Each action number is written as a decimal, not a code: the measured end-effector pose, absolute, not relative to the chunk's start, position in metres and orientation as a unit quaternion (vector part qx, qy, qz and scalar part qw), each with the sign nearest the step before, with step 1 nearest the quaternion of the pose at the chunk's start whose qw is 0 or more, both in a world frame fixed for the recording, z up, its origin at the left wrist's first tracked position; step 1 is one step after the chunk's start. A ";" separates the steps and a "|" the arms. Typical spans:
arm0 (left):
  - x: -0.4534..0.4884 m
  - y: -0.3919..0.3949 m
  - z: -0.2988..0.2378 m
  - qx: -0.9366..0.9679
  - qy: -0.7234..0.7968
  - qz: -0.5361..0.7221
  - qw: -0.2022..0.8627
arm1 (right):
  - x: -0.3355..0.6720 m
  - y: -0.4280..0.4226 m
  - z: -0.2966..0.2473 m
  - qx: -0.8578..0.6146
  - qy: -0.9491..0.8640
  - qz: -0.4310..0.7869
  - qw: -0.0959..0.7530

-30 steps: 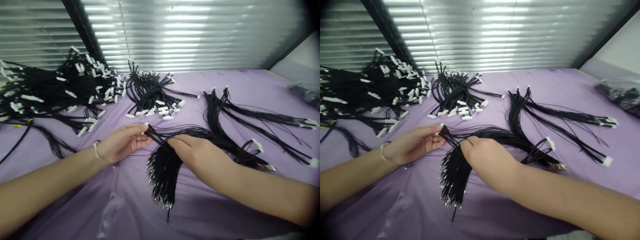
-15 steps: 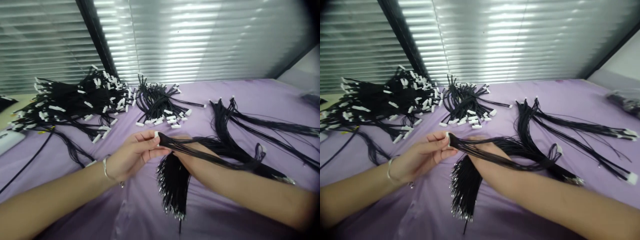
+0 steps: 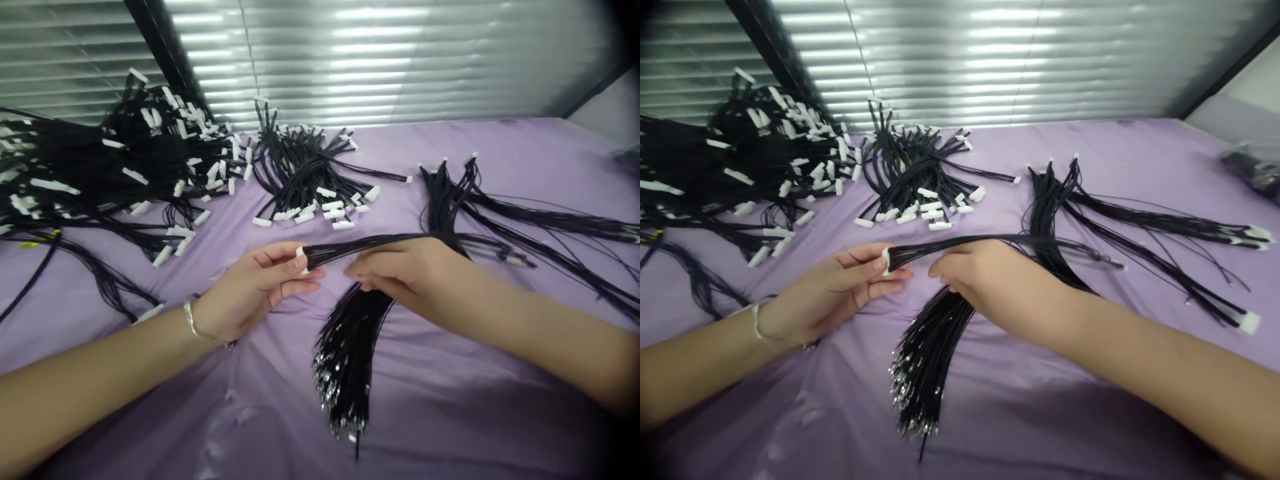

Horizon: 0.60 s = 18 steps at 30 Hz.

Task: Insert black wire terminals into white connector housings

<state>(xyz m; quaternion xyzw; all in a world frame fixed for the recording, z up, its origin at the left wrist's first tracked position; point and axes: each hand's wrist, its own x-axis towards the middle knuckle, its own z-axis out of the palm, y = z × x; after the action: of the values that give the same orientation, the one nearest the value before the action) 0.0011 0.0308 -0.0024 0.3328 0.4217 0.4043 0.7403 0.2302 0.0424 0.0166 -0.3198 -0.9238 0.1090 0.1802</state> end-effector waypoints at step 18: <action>-0.002 0.045 -0.007 0.433 0.469 0.453 0.622 | 0.223 0.031 0.012 -0.335 -0.928 0.016 0.162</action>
<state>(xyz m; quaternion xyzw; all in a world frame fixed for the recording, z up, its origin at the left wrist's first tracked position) -0.0023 0.0448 -0.0068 0.4328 0.4689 0.4533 0.6223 0.2231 0.0315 0.0118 -0.3353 -0.9280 0.0158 0.1618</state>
